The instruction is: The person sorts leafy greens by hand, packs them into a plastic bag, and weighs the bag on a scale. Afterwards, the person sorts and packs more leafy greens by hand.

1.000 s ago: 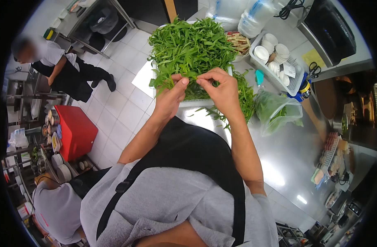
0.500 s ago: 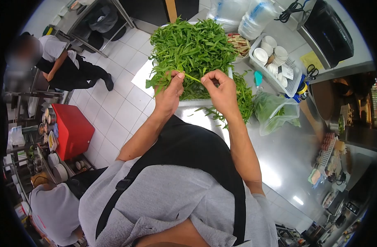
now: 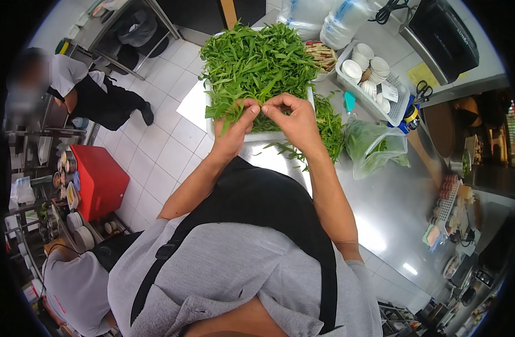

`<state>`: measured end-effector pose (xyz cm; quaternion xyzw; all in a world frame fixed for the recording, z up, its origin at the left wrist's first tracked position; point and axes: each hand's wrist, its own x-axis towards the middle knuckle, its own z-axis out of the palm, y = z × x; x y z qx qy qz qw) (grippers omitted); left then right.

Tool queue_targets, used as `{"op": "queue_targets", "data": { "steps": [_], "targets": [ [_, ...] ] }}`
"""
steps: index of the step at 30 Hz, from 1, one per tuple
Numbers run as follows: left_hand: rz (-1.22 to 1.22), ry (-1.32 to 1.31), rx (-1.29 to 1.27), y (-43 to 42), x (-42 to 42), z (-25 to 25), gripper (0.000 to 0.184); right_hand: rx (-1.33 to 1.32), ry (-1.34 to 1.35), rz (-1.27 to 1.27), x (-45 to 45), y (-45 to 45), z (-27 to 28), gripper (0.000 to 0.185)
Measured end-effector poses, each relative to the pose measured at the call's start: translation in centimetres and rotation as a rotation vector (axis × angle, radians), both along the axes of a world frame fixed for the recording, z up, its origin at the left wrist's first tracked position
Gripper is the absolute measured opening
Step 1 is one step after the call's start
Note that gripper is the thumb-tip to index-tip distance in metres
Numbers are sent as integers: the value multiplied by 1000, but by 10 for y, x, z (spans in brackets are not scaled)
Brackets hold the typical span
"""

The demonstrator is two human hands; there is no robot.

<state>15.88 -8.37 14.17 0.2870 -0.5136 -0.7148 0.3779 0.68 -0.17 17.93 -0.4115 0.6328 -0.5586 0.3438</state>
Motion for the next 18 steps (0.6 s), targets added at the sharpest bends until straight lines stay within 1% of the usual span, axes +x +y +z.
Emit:
{"op": "queue_targets", "data": {
  "steps": [2,5,8,11,14,17,18],
  "targets": [
    [-36,-17,-40,2,0,6,15,23,-50,-36,-1,2,2,14],
    [-26,-25,-31,4,-8,5,16,23,-63,-80,-1,7,-1,14],
    [-64,44,19,7,-18,5,16,49,-51,-124,-5,14,-8,13],
    [-99,0,73,4,-24,2,13,3,-110,-188,-4,20,-7,12],
    [-163,126,262,7,-32,4,10,-34,-117,-232,-10,25,-18,12],
    [-83,224,392,9,-43,9,7,-137,-39,-410,-12,30,-29,13],
    [-70,224,401,8,-46,14,5,-111,30,-451,-15,35,-32,16]
  ]
}}
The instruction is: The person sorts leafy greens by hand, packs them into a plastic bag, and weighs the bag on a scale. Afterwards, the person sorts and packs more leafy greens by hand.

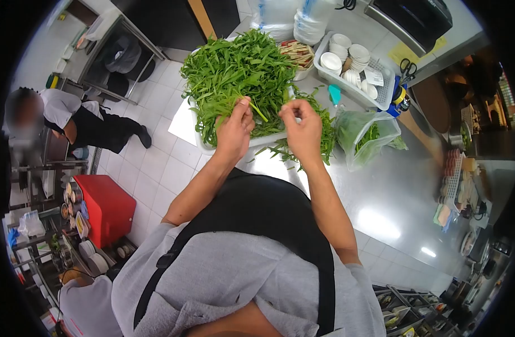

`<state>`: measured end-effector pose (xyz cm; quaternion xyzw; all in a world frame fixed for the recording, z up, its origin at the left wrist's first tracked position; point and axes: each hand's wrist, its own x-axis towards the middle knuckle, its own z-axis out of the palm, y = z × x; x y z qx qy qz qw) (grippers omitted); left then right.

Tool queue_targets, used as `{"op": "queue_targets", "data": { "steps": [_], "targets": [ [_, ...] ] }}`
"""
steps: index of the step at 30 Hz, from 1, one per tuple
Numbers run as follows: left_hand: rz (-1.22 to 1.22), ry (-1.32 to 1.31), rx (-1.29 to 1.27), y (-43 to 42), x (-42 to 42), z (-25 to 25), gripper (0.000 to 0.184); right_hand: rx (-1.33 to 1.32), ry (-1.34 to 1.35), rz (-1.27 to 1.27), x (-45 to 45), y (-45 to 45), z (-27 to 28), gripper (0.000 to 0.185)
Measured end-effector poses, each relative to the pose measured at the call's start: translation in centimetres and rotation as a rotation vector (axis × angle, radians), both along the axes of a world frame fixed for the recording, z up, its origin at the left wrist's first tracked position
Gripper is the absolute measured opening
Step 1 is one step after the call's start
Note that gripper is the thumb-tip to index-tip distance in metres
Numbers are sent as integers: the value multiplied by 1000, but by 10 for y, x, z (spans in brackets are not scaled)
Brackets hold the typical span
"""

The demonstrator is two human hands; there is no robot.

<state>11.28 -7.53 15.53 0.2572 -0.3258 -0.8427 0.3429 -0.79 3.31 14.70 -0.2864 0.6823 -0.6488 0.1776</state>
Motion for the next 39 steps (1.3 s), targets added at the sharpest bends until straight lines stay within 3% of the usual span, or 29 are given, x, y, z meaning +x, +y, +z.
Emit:
{"op": "queue_targets", "data": {
  "steps": [2,5,7,10,14,17,22,25,28,31,35,36,39],
  "targets": [
    [23,-6,20,-1,-5,9,11,82,118,-89,-11,20,-8,22],
    [-85,-20,-55,0,-7,8,8,593,738,-165,-27,59,-28,31],
    [-139,-47,-118,5,-9,0,8,415,482,-105,-29,66,-34,33],
    [-224,-112,-178,18,-10,-6,13,163,188,81,-11,47,20,22],
    [-238,-101,-144,21,-20,-9,13,-37,-246,98,-11,34,-3,16],
    [-199,-111,-156,15,-21,-9,11,-52,-258,-21,-15,41,-15,17],
    [-257,-179,-273,25,-21,-12,12,-74,-317,169,-8,37,-11,17],
    [-189,-174,-143,22,-22,-9,12,-196,-327,-24,-12,38,-26,20],
    [-262,-36,-74,-1,-15,-18,12,111,-145,-71,-31,61,-40,25],
    [-273,-35,41,1,-21,-17,14,548,641,-149,-30,86,-36,34],
    [-406,-70,27,22,-34,-15,22,154,207,71,-11,72,26,38],
    [-430,-93,-6,29,-39,-19,24,200,166,161,-6,67,41,36],
    [-545,-91,-191,48,-51,-18,33,195,212,108,-5,60,17,28]
  ]
}}
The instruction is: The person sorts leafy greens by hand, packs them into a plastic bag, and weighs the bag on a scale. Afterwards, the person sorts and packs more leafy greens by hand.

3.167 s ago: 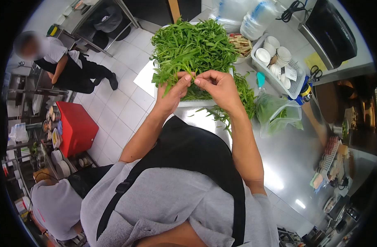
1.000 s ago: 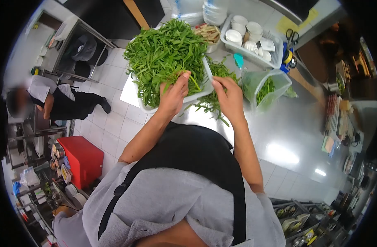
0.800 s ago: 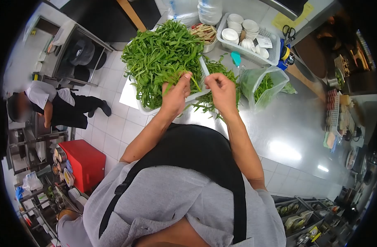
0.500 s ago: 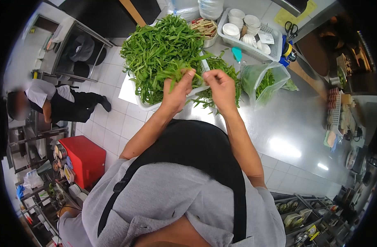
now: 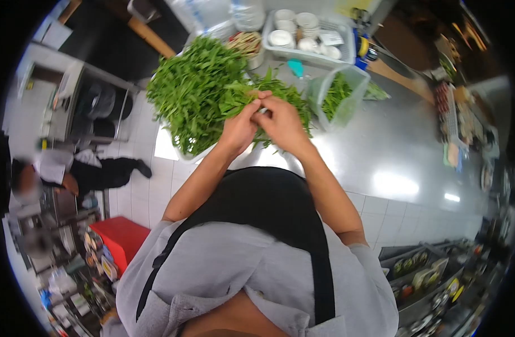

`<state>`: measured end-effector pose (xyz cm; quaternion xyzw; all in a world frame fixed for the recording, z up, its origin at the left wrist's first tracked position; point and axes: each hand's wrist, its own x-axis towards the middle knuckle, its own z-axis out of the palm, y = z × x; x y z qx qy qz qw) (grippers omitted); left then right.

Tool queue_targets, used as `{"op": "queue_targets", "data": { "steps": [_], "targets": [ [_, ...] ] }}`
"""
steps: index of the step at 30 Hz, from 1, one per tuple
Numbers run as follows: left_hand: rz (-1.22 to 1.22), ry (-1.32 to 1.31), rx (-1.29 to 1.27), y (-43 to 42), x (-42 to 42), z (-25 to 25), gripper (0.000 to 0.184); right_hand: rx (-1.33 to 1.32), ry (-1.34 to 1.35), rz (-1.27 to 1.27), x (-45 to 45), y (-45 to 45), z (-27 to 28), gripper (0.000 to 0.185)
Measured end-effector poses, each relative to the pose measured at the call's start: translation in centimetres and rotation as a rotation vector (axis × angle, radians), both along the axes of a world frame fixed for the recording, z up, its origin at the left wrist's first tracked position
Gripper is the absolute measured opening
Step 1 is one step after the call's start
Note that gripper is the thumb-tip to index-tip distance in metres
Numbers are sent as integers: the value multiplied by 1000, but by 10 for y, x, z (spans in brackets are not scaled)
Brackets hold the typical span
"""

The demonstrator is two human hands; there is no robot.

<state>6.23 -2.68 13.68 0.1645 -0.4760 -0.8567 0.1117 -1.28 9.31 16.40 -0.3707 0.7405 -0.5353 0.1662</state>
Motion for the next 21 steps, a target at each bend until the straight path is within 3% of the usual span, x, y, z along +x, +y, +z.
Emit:
{"op": "queue_targets", "data": {
  "steps": [2,3,6,7,10,12,15,18,21],
  "targets": [
    [-63,17,-145,9,-10,4,33,-45,-50,-75,-1,6,-12,24],
    [-117,8,-81,13,-15,10,38,-118,-6,-140,-4,14,-10,21],
    [-319,100,-567,25,-25,55,47,-280,30,-312,-17,36,-2,16],
    [-257,162,-389,36,-31,60,56,-291,-21,-380,-27,53,7,16],
    [-61,280,-557,52,-57,64,48,-496,-42,-600,-46,94,31,18],
    [-42,243,-966,57,-82,52,38,-509,-47,-730,-61,101,35,20],
    [-54,149,-1343,56,-124,12,24,-427,-6,-520,-116,85,-44,21],
    [4,40,-1242,48,-134,19,30,378,599,-552,-137,106,-40,20],
    [63,204,-1331,44,-134,21,37,835,662,-422,-154,130,-26,19]
  ]
}}
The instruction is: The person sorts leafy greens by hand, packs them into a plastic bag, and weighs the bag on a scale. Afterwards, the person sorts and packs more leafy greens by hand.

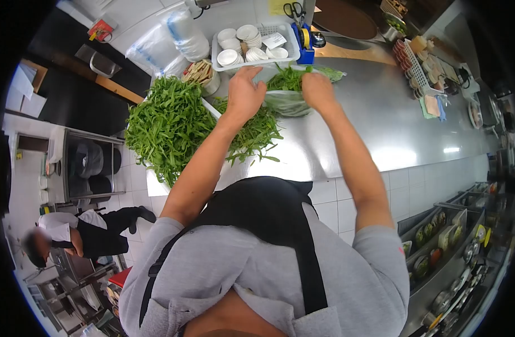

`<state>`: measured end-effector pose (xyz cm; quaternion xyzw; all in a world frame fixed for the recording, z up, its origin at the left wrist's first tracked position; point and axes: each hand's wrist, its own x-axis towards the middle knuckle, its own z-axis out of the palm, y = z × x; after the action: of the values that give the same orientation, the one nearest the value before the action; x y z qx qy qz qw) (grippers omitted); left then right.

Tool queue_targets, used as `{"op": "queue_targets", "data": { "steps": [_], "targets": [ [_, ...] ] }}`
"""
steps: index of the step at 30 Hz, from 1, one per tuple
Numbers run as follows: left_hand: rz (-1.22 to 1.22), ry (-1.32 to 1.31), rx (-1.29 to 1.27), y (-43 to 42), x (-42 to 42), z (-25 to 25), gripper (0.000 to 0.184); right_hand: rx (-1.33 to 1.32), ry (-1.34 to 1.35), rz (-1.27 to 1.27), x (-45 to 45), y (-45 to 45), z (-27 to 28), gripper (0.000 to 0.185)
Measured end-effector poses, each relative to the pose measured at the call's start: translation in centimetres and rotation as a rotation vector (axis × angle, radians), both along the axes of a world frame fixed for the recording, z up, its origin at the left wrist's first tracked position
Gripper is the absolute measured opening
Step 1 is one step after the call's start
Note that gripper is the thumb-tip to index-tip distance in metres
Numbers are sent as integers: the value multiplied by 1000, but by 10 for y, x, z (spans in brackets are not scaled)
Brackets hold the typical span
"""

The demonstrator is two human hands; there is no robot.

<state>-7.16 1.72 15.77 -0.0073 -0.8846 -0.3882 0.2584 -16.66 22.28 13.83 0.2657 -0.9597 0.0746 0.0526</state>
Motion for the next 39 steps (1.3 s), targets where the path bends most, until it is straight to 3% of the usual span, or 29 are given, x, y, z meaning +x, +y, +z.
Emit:
{"op": "queue_targets", "data": {
  "steps": [3,6,9,12,15,16,19,21,25,27,29,31,33,39],
  "targets": [
    [-54,28,-37,5,1,10,47,274,-61,33,0,6,25,15],
    [-88,104,-129,12,4,12,58,251,-157,118,4,-5,28,14],
    [-90,149,-206,13,6,11,68,-17,2,319,-1,1,10,13],
    [-150,53,-96,16,9,14,71,-39,-168,369,8,-13,6,14],
    [-191,-19,3,23,8,17,73,24,-142,357,-6,-31,-47,14],
    [-193,-29,19,21,9,17,73,70,-299,336,-18,-28,-40,20],
    [-181,-73,65,14,11,22,69,-119,-151,300,-10,14,22,29],
    [-180,-126,79,10,16,29,66,-16,-163,260,-2,41,56,30],
    [-183,-158,10,9,28,46,54,-157,-165,326,13,61,83,26],
    [-165,-116,-80,12,48,66,49,-296,-127,401,31,64,103,24],
    [-384,-149,-1,26,88,118,38,-466,-188,425,63,73,118,22],
    [-663,-177,117,44,130,163,28,-514,-461,505,91,76,119,21],
    [-809,-9,131,63,160,180,24,-535,-693,578,116,69,109,22],
    [-972,214,50,96,193,214,18,-423,-853,647,159,12,50,21]
  ]
}}
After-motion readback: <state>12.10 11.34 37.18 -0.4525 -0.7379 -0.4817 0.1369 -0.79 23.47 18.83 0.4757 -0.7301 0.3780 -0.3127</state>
